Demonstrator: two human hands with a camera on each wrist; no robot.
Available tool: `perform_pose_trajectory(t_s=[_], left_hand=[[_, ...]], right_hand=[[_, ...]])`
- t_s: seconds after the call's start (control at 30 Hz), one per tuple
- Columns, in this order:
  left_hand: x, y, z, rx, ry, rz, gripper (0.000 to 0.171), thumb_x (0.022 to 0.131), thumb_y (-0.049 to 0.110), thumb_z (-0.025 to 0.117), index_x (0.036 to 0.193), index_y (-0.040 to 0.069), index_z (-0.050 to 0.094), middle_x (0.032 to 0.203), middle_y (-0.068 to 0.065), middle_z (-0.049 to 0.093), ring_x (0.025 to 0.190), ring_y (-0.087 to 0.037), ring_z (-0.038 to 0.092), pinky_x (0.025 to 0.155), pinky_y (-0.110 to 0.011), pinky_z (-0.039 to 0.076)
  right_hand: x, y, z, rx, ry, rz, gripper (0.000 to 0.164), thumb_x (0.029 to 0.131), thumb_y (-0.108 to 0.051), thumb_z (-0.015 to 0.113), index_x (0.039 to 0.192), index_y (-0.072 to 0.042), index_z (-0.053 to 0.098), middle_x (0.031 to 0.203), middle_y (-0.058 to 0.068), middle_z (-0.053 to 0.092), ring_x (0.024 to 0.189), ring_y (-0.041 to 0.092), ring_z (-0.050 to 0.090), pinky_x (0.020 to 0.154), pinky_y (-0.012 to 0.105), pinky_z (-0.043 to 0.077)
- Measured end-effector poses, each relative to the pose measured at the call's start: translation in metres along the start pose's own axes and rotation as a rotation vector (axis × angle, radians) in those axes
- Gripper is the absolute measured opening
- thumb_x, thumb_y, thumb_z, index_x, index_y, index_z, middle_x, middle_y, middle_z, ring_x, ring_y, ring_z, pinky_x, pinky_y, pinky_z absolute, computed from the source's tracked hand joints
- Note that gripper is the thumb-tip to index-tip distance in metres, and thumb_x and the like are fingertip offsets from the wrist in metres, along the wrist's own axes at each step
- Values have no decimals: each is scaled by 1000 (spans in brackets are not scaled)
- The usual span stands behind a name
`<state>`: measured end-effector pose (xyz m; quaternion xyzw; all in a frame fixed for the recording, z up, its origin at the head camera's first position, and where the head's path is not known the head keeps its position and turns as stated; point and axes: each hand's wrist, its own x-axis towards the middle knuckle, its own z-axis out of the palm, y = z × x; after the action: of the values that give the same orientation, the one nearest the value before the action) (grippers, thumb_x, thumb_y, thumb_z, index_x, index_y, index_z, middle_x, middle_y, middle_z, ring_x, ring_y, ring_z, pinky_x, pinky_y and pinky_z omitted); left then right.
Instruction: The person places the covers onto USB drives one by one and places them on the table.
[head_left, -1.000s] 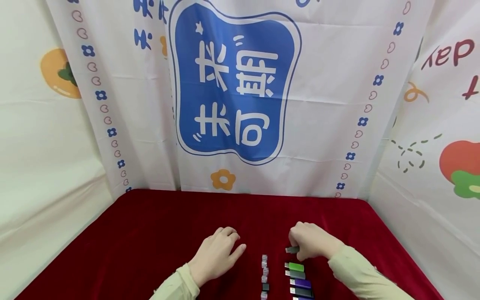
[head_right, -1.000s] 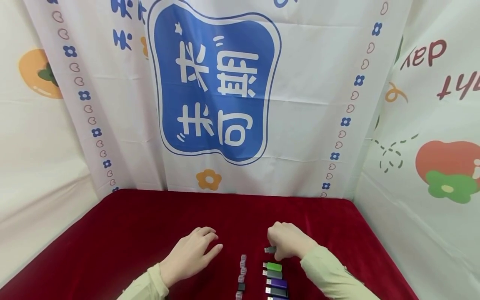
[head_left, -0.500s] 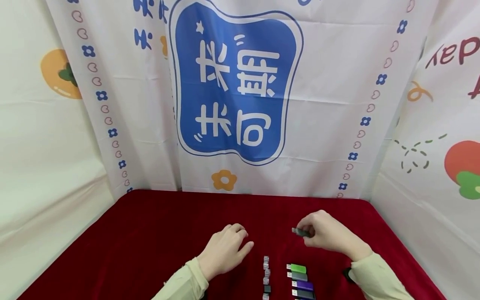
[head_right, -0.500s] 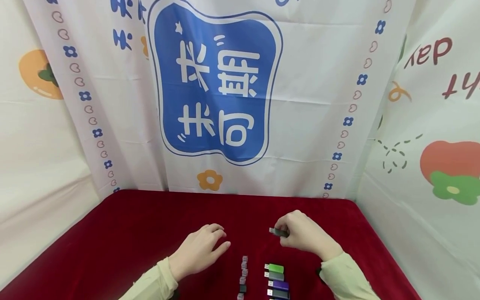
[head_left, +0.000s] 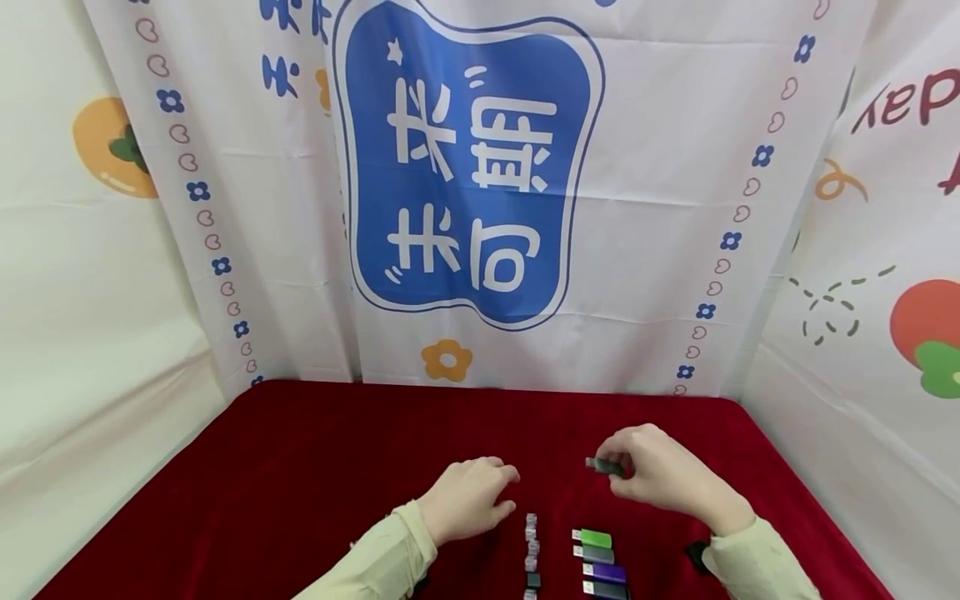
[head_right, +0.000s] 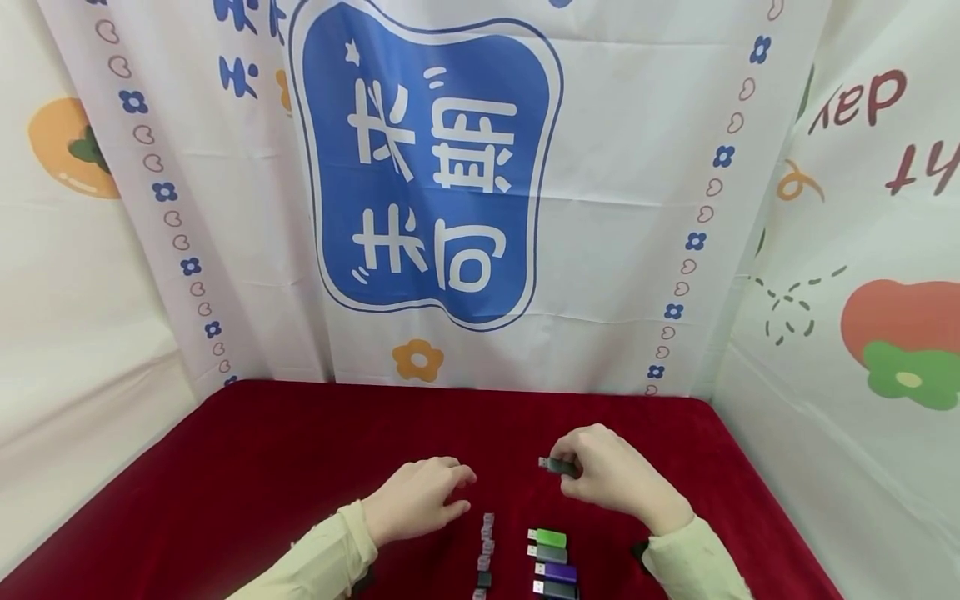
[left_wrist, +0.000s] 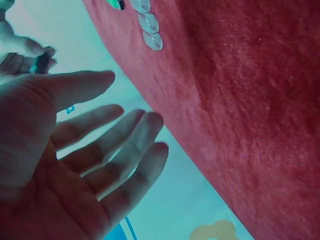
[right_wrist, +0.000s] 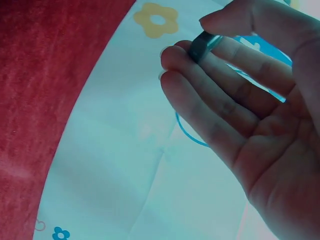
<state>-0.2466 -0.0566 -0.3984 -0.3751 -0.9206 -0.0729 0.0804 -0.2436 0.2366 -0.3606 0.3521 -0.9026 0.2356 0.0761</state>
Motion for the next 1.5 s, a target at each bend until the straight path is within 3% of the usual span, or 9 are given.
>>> perform_pose_trajectory(t_s=[0.23,0.43,0.73,1.2,1.5], left_hand=[[14,4,8,10,-58,52,25,86,22,77,110,14,74,99,3,68,74,-5,62,56,-23,49],[22,5,13,33,-75,64,24,84,22,79,106,17,75,96,6,67,78,-5,62,60,-23,50],[32,7,21,-6,-143,62,16,81,17,80,96,18,76,83,12,63,73,-1,58,60,-21,48],[41,6,27,20,-108,111,16,76,9,81,87,19,77,79,14,65,68,1,58,57,-20,48],[41,6,26,-32,-138,88,11,79,13,81,87,19,77,79,13,65,70,3,58,60,-18,48]], right_hand=[[-1,-5,-8,-35,40,-29,23,75,1,77,91,-15,73,79,-13,59,65,7,56,60,23,51],[-2,-8,-12,-56,61,-58,22,76,2,76,93,-12,74,83,-14,62,68,4,55,62,23,51],[-3,-6,-12,-45,58,-90,24,75,4,77,92,-13,73,83,-11,62,68,10,57,61,25,51],[-7,-7,-17,-46,50,-54,24,76,4,76,93,-12,74,84,-10,63,69,11,57,62,26,51],[-8,-6,-17,-57,59,-63,23,75,4,76,92,-10,74,83,-10,63,68,9,56,62,25,51]])
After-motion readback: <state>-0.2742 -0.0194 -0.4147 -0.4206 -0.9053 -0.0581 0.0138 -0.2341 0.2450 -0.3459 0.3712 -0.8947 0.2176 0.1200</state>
